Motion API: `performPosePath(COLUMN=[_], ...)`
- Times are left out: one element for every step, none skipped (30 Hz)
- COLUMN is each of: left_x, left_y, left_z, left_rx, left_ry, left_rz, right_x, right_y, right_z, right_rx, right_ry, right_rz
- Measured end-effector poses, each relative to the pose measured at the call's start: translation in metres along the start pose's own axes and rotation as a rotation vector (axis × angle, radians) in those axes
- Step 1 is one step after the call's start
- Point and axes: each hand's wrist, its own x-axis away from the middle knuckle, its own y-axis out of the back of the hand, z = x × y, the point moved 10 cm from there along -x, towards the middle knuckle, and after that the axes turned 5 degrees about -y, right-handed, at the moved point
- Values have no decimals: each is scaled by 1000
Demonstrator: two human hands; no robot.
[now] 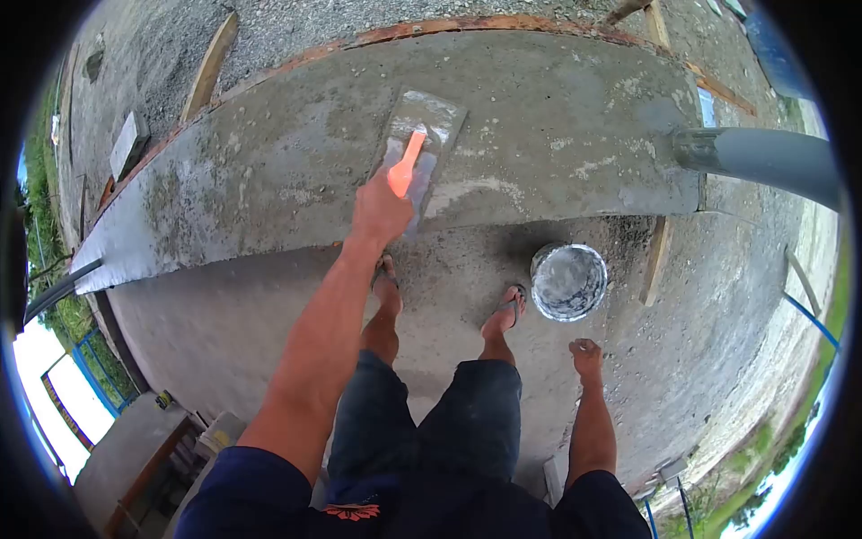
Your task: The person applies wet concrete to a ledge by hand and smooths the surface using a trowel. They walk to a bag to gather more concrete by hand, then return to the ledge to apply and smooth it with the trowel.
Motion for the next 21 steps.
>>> performPosePath(left_x=[-2,-4,-6,-2,-1,1,3,5,9,11,12,18,23,25,25,24,24,23,20,16,12], left_y=[25,51,78,110,147,181,209,236,255,274,292,311,329,347,365,380,392,404,411,412,412], left_z=[26,54,82,117,155,204,249,294,335,350,365,359,358,364,374,382,397,410,421,439,454], left_rx=[-4,-10,-72,-47,-139,-152,-139,-126,-84,-65,-46,-50,-54,-140,-227,-313,-315,-317,-321,-326,-335], left_ry=[24,47,59,164,170,188,216,244,279,268,256,214,172,112,49,-21,-8,2,10,97,186], left_rz=[-28,-58,-108,-174,-250,-286,-307,-328,-325,-346,-367,-406,-449,-487,-516,-541,-559,-580,-598,-579,-555], right_x=[9,16,26,43,53,63,73,81,91,99,105,112,114,114,117,122,127,125,123,119,116], right_y=[-3,-9,-15,-18,-17,-21,-28,-32,-34,-36,-37,-34,-31,-30,-29,-24,-19,-18,-15,-13,-14], right_z=[0,1,1,17,29,37,47,56,60,64,64,58,52,53,61,67,72,72,69,66,64], right_rx=[-6,-16,-29,-13,-10,-6,-3,46,95,128,164,162,161,154,165,172,176,182,185,187,186], right_ry=[-59,-115,-175,-237,-245,-247,-247,-271,-299,-310,-321,-336,-347,-364,-372,-383,-396,-402,-410,-419,-409], right_rz=[26,52,74,107,110,120,138,153,170,177,181,183,184,182,187,189,188,183,179,177,186])
